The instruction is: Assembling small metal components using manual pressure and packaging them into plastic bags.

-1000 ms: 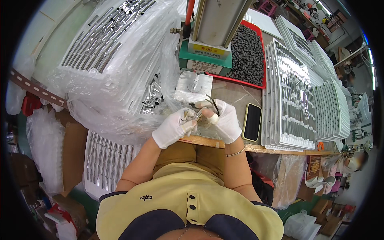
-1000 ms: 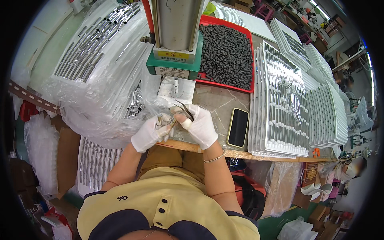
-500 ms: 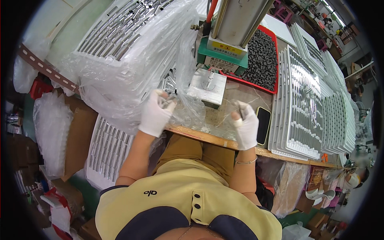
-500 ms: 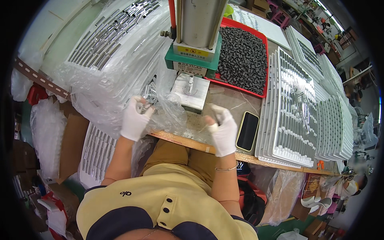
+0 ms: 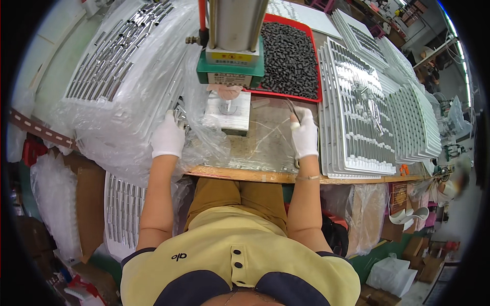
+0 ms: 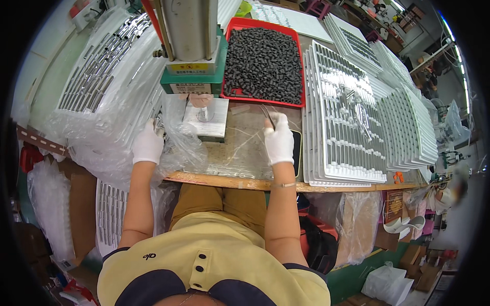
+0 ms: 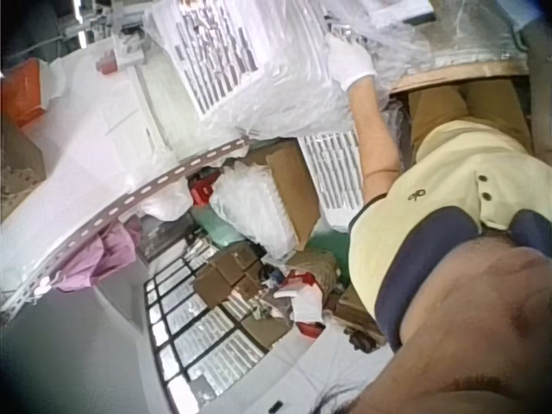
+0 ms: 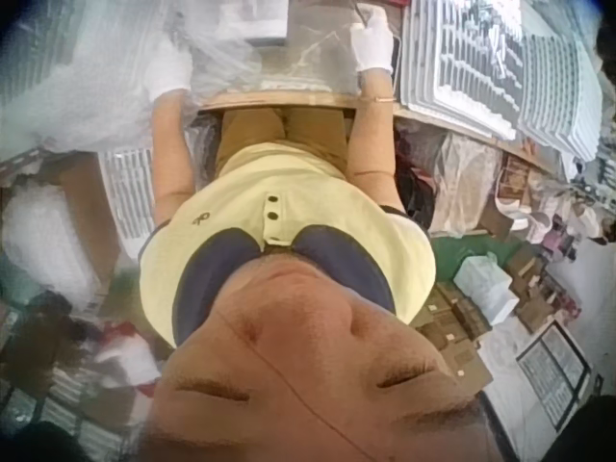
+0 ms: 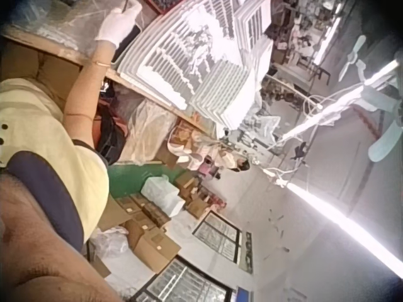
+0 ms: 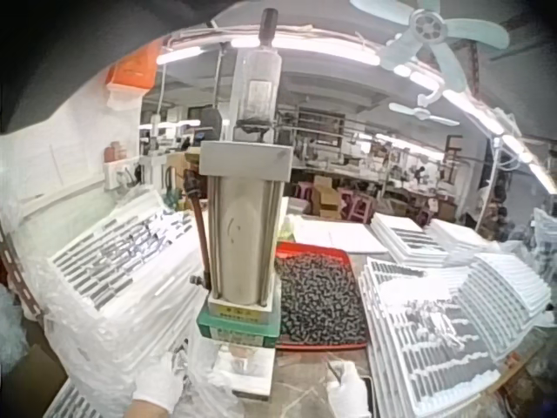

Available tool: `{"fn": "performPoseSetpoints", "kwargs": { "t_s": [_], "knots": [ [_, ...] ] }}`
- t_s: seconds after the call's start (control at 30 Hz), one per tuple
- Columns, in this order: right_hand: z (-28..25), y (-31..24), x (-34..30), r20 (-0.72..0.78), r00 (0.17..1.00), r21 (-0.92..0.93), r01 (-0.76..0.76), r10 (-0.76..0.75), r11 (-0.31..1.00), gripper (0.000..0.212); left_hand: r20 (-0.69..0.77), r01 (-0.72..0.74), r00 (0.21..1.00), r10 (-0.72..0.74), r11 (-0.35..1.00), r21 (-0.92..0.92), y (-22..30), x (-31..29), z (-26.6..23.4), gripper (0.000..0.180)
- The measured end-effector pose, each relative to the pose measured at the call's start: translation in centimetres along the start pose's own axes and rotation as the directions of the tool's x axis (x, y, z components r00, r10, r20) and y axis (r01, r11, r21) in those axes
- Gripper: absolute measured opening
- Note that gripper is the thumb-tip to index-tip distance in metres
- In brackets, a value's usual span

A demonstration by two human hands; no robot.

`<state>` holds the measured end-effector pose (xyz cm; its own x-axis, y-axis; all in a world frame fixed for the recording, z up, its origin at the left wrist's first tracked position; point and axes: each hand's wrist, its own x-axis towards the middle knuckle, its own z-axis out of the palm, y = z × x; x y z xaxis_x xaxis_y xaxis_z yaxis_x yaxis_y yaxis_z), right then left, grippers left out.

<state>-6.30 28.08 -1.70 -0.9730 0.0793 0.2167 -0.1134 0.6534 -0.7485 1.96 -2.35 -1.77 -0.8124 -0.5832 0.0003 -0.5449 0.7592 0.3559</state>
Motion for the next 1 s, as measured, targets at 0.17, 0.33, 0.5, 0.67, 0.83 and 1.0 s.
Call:
{"fn": "performPoseSetpoints", "kwargs": {
  "t_s": [0.17,0.33,0.5,0.67,0.83,1.0],
  "knots": [
    [1.8,-0.9,4.3,0.058,0.998,-0.299,0.002,0.016,0.954,0.022,-0.035,-0.031,0.999,0.031,0.999,-0.01,-0.2,0.6,0.6,0.035],
    [4.5,-1.0,7.7,0.134,0.991,-0.422,0.053,0.004,0.905,0.024,-0.014,-0.018,1.0,0.018,1.0,-0.015,-0.2,-0.6,0.4,0.03],
    [6.0,-0.9,9.5,0.173,0.985,-0.547,0.091,0.006,0.832,0.021,-0.191,-0.198,0.966,0.173,0.973,-0.122,-3.0,-1.2,2.4,0.026],
    [6.4,-1.0,10.4,0.184,0.983,-0.579,0.105,0.004,0.809,0.02,-0.437,-0.428,0.872,0.222,0.78,-0.458,-2.2,-2.5,1.5,0.03],
    [5.9,-1.4,10.2,0.196,0.98,-0.595,0.109,0.013,0.797,0.019,0.226,0.153,0.936,0.27,0.269,-0.951,2.3,-5.0,-0.8,0.043],
    [6.2,-1.7,9.9,0.227,0.974,-0.602,0.136,0.006,0.787,0.019,0.314,0.332,0.888,0.335,0.002,-0.943,5.0,-6.7,0.1,0.036]
  ]
}}
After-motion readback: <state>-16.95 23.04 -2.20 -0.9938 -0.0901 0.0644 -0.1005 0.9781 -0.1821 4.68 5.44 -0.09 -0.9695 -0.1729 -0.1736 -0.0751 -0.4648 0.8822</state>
